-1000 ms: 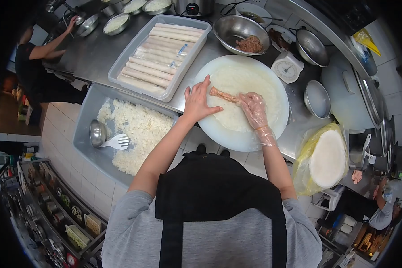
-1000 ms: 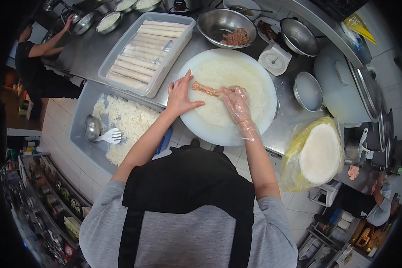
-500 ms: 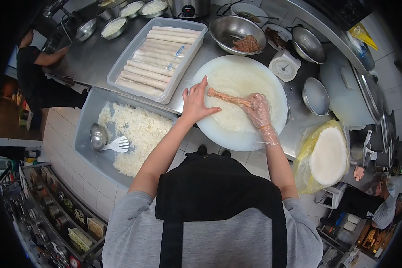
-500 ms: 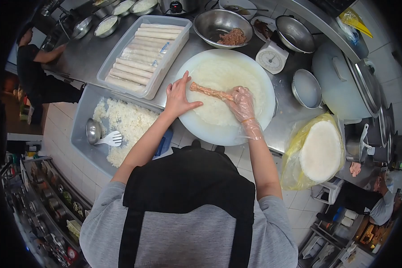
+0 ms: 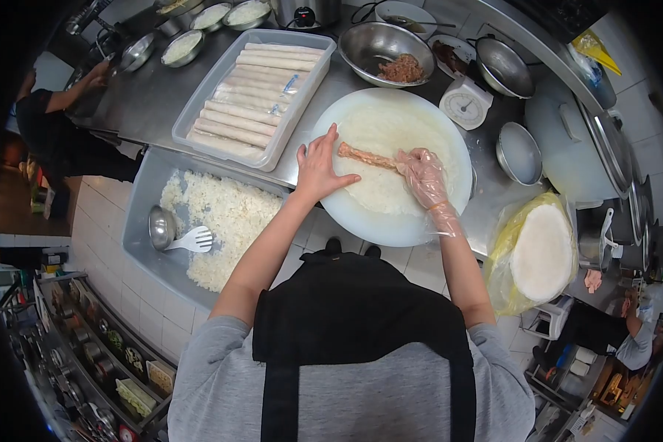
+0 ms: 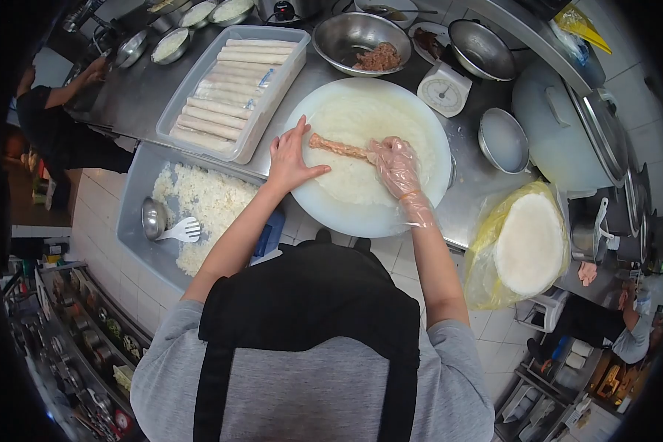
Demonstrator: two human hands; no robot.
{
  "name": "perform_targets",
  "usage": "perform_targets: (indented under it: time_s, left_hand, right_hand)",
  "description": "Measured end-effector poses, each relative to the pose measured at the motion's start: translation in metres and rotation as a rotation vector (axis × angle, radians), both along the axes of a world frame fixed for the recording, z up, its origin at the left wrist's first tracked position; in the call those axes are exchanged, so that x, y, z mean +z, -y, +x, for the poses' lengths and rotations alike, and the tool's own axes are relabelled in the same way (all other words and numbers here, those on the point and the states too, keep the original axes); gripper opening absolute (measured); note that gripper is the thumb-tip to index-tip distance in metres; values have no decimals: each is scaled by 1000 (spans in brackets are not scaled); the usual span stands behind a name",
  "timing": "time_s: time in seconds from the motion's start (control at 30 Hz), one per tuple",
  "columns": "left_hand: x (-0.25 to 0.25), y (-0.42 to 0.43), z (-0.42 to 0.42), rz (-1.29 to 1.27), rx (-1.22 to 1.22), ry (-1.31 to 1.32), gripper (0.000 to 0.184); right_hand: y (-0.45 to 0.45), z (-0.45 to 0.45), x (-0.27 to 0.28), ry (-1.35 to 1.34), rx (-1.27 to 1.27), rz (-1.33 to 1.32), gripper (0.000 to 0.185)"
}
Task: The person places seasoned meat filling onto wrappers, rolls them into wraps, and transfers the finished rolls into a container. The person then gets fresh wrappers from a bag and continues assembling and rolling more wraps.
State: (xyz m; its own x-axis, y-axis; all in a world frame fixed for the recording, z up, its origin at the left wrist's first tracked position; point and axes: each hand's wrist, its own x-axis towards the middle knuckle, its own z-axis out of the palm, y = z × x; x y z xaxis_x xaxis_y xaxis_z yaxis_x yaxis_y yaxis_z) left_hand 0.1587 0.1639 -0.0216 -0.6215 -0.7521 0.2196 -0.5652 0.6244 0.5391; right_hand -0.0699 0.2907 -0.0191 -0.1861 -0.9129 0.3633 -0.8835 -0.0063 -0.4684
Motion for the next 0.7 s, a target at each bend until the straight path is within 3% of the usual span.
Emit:
perform_targets:
  time_s: [0.37, 0.57, 0.7]
  left_hand:
    - [-6, 2, 0, -4, 1, -15, 126]
    - [-7, 3, 0, -18, 1, -23, 126]
    - [-7, 2, 0, -19, -5, -29, 126]
  right_hand:
    - [-8, -6, 5, 36, -34, 69, 41]
    - [-4, -4, 2, 208, -36, 33, 32]
    - [-1, 10, 14, 113, -69, -26, 27]
